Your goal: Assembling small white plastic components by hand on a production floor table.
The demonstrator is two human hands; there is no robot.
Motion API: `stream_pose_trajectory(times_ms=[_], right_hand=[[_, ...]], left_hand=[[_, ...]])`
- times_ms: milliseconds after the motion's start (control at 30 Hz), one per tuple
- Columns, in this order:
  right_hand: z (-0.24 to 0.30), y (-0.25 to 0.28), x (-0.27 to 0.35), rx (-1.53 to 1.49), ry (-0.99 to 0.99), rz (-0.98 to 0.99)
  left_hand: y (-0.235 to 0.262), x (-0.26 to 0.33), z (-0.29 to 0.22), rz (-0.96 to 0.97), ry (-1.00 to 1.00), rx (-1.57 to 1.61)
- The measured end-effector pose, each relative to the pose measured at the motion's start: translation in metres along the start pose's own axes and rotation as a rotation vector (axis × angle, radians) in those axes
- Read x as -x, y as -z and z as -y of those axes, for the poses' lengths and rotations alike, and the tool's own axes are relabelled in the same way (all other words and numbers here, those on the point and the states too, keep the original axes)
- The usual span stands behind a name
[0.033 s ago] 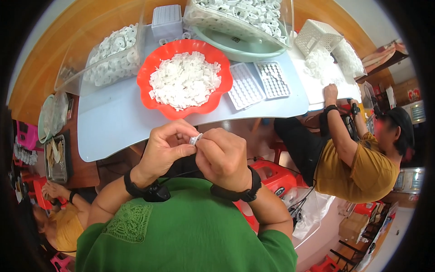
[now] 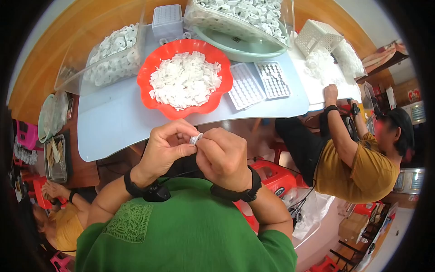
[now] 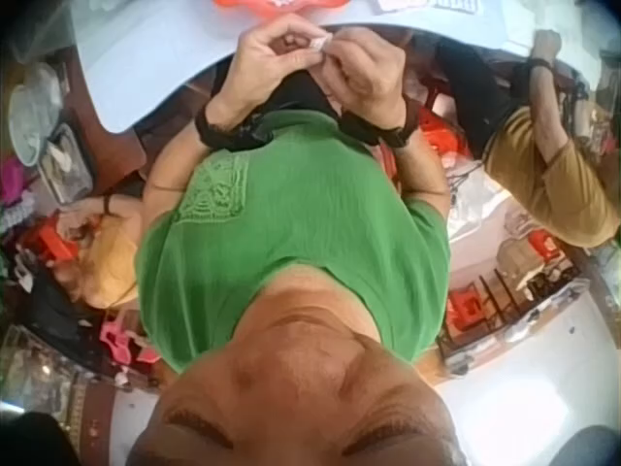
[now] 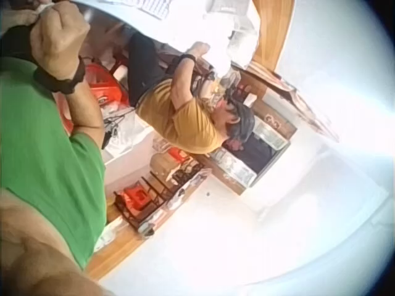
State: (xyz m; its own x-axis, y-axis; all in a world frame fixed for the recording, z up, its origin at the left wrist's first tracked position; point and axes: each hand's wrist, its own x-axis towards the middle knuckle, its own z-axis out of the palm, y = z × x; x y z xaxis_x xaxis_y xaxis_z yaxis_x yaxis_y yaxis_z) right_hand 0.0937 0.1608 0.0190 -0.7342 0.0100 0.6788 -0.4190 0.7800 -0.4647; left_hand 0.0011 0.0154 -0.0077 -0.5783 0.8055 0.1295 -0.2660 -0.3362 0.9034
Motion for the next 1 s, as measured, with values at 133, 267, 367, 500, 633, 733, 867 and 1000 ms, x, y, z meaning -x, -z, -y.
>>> stream_pose_trajectory(times_ms=[133, 267, 367, 500, 633, 733, 867, 1000], right_hand=[[-0.002, -0.0005, -0.0011, -0.03, -0.003, -0.012], [-0.0034, 0.0041, -0.0011, -0.067, -0.009, 0.05], [-0.0046, 0.0056, -0.0017, -0.125, -0.009, 0.073], [-0.0048, 0.0085, -0.0042, -0.136, -0.009, 0.112], [-0.0038, 0.0061, -0.006, -0.13, -0.035, 0.101], [-0.0041, 0.0041, -0.0067, -0.096, -0.047, 0.05], [-0.0048, 0.0034, -0.0045, -0.097, -0.083, 0.06], [-0.0039, 0.0027, -0.0059, -0.098, -0.064, 0.046]], left_hand=[[-0.0008, -0.0005, 0.0003, -0.003, 0.062, 0.076], [-0.0036, 0.0004, -0.0005, -0.025, 0.052, 0.006], [-0.0049, 0.0013, -0.0014, -0.031, 0.093, -0.007], [-0.0057, 0.0027, 0.0, -0.05, 0.114, 0.004], [-0.0033, 0.0019, 0.0026, -0.061, 0.119, -0.025], [-0.0027, -0.0005, -0.0059, -0.052, 0.126, -0.168], [-0.0027, -0.0005, -0.002, -0.07, 0.101, -0.148], [-0.0055, 0.0022, -0.0035, -0.1, 0.107, -0.127]])
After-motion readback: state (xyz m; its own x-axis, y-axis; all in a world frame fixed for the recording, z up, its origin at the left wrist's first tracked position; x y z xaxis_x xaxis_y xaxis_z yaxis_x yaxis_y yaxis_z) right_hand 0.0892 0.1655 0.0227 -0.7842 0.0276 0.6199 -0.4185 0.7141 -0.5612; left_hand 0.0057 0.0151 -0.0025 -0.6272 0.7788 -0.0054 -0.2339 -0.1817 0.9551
